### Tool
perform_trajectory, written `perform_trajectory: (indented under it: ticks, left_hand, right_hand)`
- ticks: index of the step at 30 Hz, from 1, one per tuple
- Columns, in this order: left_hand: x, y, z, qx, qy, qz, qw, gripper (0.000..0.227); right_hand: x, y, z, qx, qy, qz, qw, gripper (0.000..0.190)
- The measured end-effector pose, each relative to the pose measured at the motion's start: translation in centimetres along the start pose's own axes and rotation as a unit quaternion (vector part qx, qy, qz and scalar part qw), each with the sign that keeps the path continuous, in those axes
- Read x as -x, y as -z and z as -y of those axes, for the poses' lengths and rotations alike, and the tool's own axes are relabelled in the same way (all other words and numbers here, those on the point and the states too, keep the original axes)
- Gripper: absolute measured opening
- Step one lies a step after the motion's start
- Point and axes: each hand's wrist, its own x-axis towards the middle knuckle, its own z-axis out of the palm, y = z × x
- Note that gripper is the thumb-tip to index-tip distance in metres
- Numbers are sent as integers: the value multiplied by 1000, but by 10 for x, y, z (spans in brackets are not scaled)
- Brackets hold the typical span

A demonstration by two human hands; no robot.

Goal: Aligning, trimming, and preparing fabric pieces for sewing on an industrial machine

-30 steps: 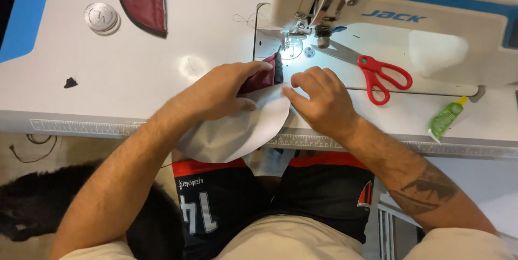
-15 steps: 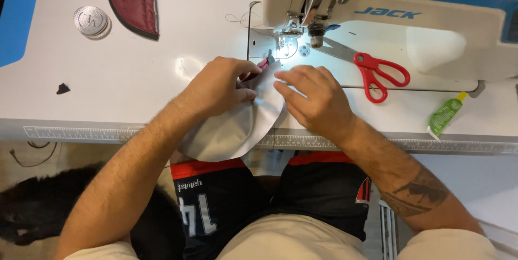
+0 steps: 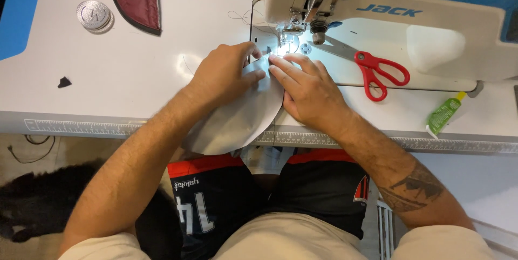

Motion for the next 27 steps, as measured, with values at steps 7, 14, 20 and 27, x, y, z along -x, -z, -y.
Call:
perform_trajectory:
  ticks: [7, 14, 20, 27]
  left_hand:
    - [-7, -10, -1, -18, -2, -26, 1000, 36]
    - [-13, -7, -8, 10, -34, -5, 999, 29]
    - [-23, -7, -6, -13, -63, 9, 998, 26]
    - [-30, -11, -4, -7, -78, -28, 997, 19]
  right_hand:
    - [1, -6, -3, -1, -22, 22, 1000, 58]
    - [9, -15, -13, -34, -4, -54, 998, 47]
    - [8, -14, -13, -7, 6, -102, 995, 42]
    - [5, -3, -5, 9, -34, -52, 998, 46]
